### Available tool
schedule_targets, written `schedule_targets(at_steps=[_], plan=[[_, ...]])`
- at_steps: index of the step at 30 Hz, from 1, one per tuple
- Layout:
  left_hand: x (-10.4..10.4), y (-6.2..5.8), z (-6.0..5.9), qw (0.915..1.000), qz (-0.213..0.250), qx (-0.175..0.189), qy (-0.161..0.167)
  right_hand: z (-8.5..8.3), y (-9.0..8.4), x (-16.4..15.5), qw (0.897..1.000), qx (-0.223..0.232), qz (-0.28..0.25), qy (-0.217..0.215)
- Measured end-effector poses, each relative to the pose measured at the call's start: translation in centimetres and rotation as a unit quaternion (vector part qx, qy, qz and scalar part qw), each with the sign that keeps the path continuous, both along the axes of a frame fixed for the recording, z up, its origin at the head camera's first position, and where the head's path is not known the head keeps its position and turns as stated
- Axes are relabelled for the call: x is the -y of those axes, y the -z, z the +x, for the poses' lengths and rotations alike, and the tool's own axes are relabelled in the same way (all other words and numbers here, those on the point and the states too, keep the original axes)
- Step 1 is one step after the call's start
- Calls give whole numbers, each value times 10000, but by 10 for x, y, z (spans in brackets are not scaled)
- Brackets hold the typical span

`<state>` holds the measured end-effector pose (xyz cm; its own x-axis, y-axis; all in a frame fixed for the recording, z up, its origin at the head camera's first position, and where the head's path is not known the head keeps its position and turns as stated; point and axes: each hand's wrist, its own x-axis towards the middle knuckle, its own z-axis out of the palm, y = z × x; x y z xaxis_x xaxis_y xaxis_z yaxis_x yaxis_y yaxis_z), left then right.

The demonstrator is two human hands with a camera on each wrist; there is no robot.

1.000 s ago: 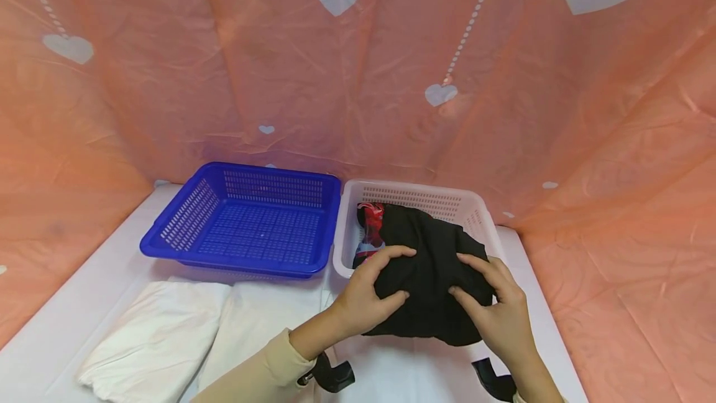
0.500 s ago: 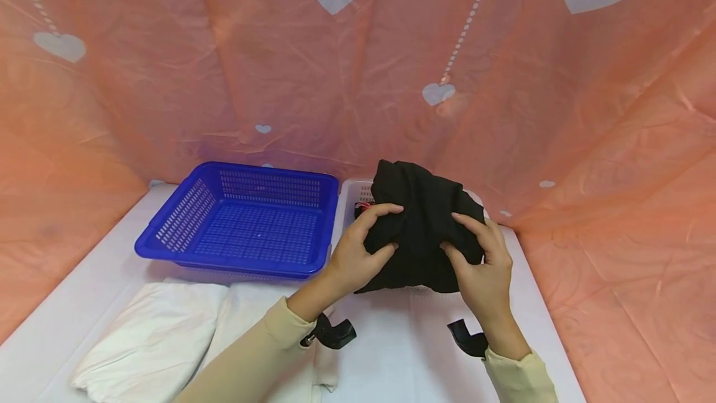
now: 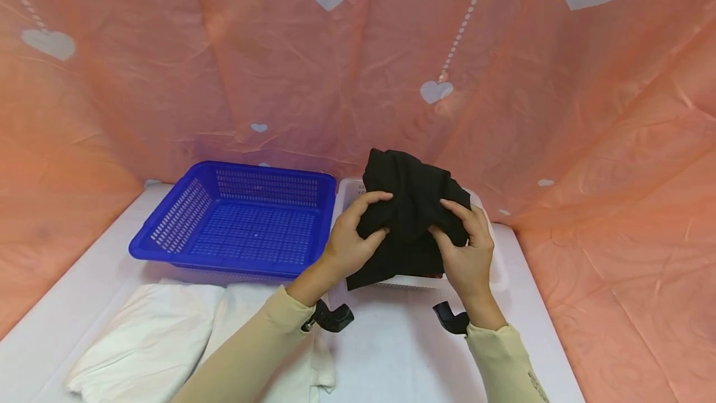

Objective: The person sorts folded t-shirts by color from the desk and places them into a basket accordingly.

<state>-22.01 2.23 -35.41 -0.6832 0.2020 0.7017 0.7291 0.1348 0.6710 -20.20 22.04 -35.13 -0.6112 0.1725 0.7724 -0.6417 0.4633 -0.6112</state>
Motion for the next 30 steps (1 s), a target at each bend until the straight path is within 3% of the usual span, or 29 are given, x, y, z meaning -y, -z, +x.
schedule_targets(at_steps=[6,10,21,25,30], plan=[[2,-11,-4,9997,-75,-252,4,1,-10,9,9992,-148,-370,-50],[2,-10,-11,9996,-107,-269,-19,-9,-1,4,9988,-230,-432,-72],[-3,27,-24,9971,-122,737,-144,-5,9,11,9994,347,51,-45],[-4,39,-29,9931,-322,1091,-290,-12,21,8,9983,456,348,59],[-5,52,-38,9867,-603,1433,-484,-34,48,-3,9966,622,545,-22]])
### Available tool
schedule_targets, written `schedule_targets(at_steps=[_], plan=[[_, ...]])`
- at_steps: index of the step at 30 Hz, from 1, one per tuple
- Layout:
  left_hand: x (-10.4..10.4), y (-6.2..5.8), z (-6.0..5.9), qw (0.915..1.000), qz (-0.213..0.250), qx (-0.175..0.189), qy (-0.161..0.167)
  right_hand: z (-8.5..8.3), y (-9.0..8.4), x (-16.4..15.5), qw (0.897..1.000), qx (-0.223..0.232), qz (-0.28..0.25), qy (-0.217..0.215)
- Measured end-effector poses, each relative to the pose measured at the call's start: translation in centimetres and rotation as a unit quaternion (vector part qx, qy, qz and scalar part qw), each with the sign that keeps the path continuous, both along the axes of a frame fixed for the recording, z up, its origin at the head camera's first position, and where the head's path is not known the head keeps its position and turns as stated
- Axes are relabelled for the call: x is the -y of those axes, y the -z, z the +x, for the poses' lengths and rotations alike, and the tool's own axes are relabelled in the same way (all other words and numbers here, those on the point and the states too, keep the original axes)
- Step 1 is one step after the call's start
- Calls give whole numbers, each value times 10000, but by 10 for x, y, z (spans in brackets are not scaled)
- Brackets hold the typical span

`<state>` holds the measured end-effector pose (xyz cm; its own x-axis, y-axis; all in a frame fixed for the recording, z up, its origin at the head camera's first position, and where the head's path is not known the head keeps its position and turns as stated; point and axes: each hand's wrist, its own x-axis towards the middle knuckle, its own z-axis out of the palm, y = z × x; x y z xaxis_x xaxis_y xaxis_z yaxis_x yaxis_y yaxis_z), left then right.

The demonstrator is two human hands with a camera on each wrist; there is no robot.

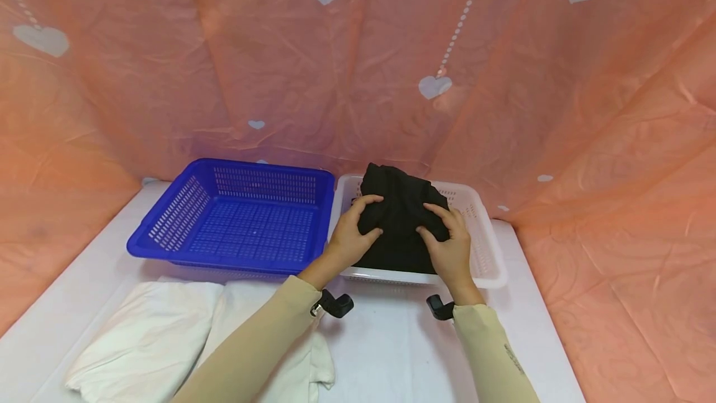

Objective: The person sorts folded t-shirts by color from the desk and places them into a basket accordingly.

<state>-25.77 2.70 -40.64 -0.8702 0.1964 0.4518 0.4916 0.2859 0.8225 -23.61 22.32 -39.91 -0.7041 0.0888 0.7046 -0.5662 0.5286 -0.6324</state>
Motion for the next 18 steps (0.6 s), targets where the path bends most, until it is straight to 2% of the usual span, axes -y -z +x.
schedule_targets(at_steps=[5,18], plan=[[-1,9,-7,9993,-57,344,-114,-16,15,-7,9995,266,152,26],[-7,15,-19,9939,-476,861,-496,-28,21,-9,9959,746,445,260]])
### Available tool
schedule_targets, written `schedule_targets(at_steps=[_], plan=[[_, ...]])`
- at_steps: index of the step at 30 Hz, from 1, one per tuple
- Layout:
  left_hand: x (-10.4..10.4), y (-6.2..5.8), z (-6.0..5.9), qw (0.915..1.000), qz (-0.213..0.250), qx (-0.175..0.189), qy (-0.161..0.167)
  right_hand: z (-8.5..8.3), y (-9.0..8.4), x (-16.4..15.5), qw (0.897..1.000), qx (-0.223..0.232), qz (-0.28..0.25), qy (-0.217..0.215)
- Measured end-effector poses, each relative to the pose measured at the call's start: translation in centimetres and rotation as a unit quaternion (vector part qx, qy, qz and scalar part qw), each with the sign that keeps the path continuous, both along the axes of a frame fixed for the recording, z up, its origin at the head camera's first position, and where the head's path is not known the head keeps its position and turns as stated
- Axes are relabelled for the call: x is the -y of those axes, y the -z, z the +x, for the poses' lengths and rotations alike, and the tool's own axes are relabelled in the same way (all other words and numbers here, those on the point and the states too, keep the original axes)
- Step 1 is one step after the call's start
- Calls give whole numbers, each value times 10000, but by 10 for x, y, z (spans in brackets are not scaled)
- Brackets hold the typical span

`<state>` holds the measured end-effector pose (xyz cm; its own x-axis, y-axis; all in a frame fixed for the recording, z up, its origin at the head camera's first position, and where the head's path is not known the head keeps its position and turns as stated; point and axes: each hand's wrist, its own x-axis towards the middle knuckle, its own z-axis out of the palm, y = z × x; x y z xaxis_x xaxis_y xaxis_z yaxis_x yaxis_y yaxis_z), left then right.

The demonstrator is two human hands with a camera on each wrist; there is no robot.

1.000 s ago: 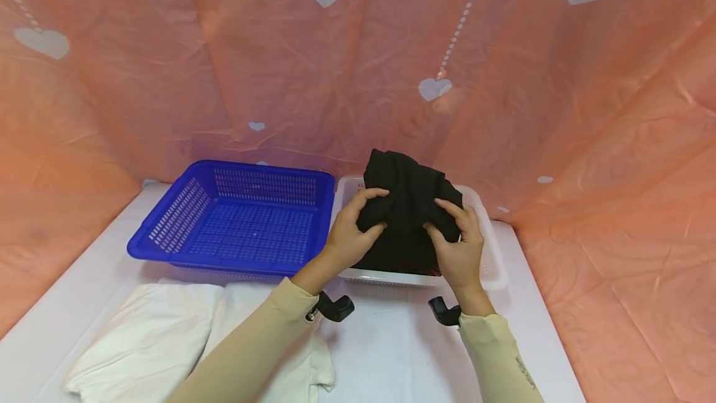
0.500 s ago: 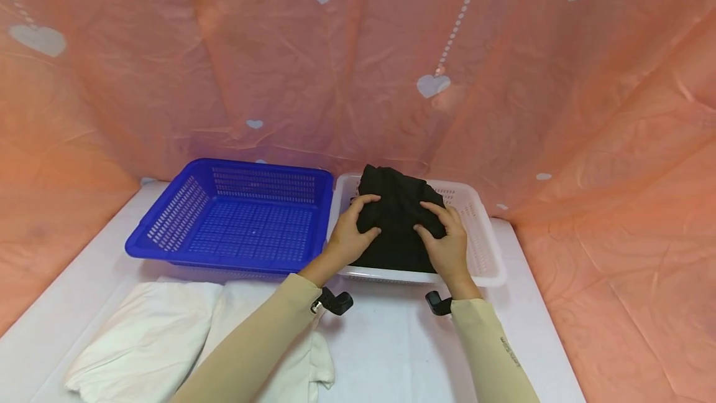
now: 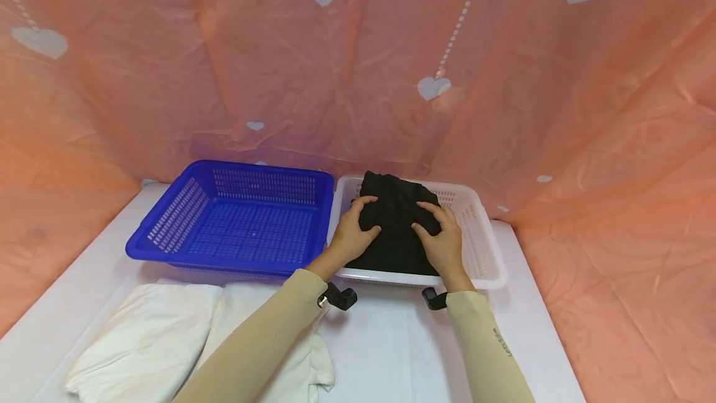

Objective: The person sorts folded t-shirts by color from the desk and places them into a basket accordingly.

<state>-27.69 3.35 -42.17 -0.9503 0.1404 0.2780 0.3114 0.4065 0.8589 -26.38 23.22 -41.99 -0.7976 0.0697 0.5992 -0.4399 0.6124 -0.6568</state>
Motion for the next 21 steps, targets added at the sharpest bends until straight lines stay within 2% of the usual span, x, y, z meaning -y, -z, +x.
schedule_targets(at_steps=[8,11,17,21], plan=[[-4,-2,2,9983,-426,290,-267,-2,2,-2,9982,523,246,137],[-5,-3,3,9973,-467,383,-418,-4,2,-3,9952,861,431,177],[-6,-1,1,9959,-566,544,-440,-5,1,-4,9800,1792,851,133],[-6,-1,0,9943,-706,715,-362,-6,1,-5,9701,2170,1081,103]])
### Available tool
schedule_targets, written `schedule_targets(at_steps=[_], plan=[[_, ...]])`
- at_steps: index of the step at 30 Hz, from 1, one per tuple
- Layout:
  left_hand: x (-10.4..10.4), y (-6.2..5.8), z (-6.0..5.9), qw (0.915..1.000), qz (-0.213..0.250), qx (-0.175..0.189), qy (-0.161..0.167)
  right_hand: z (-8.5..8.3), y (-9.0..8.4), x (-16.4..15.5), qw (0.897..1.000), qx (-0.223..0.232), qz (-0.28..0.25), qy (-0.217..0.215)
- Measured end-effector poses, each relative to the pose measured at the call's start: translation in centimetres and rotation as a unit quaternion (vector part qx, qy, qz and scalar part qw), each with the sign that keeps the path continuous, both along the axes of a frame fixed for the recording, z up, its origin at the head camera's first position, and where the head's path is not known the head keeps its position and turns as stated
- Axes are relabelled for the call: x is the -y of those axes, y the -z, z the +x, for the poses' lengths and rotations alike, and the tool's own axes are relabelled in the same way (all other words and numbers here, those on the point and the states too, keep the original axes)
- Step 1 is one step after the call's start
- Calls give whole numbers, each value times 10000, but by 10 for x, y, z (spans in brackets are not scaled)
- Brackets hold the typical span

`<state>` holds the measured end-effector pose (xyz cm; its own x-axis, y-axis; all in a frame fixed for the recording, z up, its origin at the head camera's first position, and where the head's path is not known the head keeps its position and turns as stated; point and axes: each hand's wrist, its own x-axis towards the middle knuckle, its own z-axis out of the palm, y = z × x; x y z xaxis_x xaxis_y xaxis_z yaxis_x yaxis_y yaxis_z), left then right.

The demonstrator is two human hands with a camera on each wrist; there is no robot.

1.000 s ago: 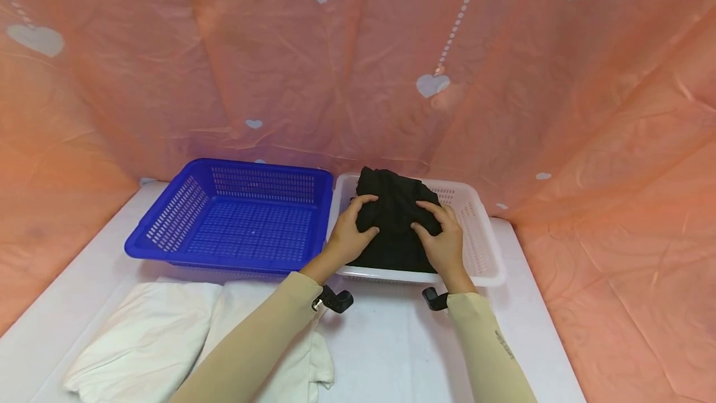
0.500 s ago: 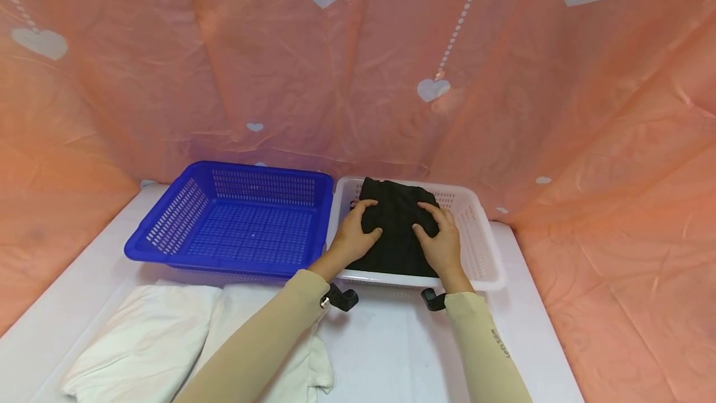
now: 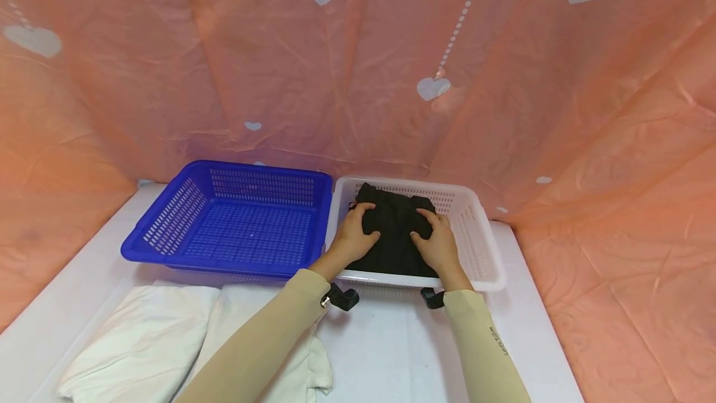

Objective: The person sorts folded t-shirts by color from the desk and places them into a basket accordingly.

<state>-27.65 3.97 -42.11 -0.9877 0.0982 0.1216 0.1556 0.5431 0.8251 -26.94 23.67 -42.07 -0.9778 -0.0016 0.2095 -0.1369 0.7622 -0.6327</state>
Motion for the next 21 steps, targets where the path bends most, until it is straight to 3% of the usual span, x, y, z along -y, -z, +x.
schedule_targets(at_steps=[6,13,17,21], plan=[[0,0,1,9996,-97,258,51,-2,1,-1,9981,474,391,-71],[-1,-2,1,9997,-97,211,-66,-3,-1,2,9934,968,616,-92],[-2,0,1,9996,187,-89,-209,-1,-1,2,9946,794,667,28],[-3,1,1,9951,677,-592,-406,3,0,2,9977,120,584,307]])
